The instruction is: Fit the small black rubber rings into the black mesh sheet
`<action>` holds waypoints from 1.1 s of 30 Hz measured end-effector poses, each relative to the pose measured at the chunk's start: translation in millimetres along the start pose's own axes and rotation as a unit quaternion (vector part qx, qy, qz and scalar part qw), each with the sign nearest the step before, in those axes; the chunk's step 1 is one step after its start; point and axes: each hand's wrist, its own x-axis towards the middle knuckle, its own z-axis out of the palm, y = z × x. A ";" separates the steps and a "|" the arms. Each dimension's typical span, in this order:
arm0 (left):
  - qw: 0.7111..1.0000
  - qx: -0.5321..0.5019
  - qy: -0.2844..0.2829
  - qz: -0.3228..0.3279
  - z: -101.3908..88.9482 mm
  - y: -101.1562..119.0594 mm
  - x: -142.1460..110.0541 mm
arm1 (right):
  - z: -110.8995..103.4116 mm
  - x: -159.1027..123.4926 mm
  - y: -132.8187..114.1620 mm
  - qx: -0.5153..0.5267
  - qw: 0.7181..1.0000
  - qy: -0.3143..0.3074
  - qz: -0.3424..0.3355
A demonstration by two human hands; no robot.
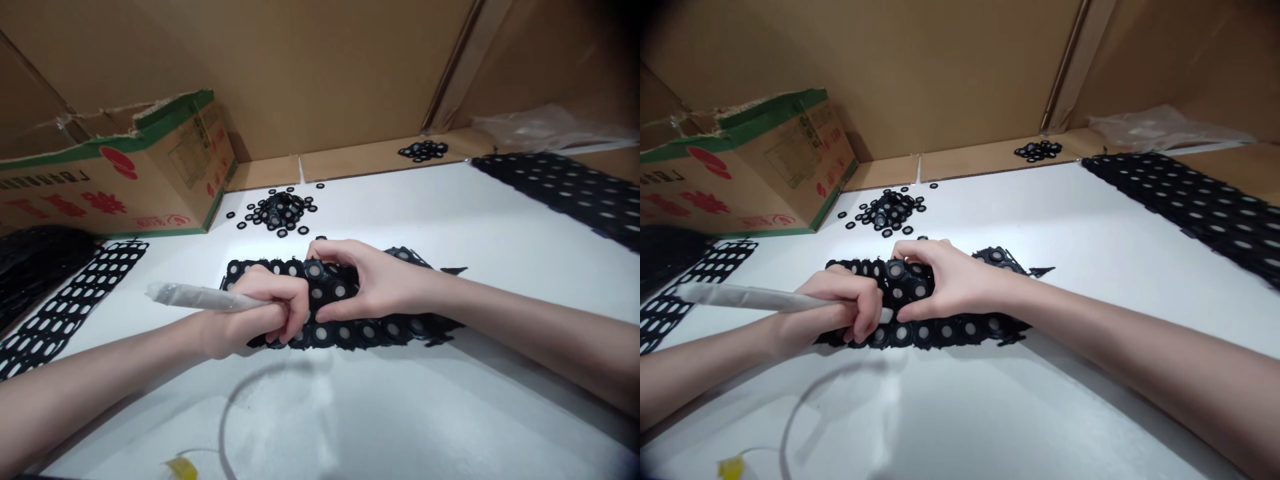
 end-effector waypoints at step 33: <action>0.991 0.029 0.107 0.078 10.0 16.9 -12.2 | 0.6 -6.3 -13.1 -0.043 0.989 -0.047 0.133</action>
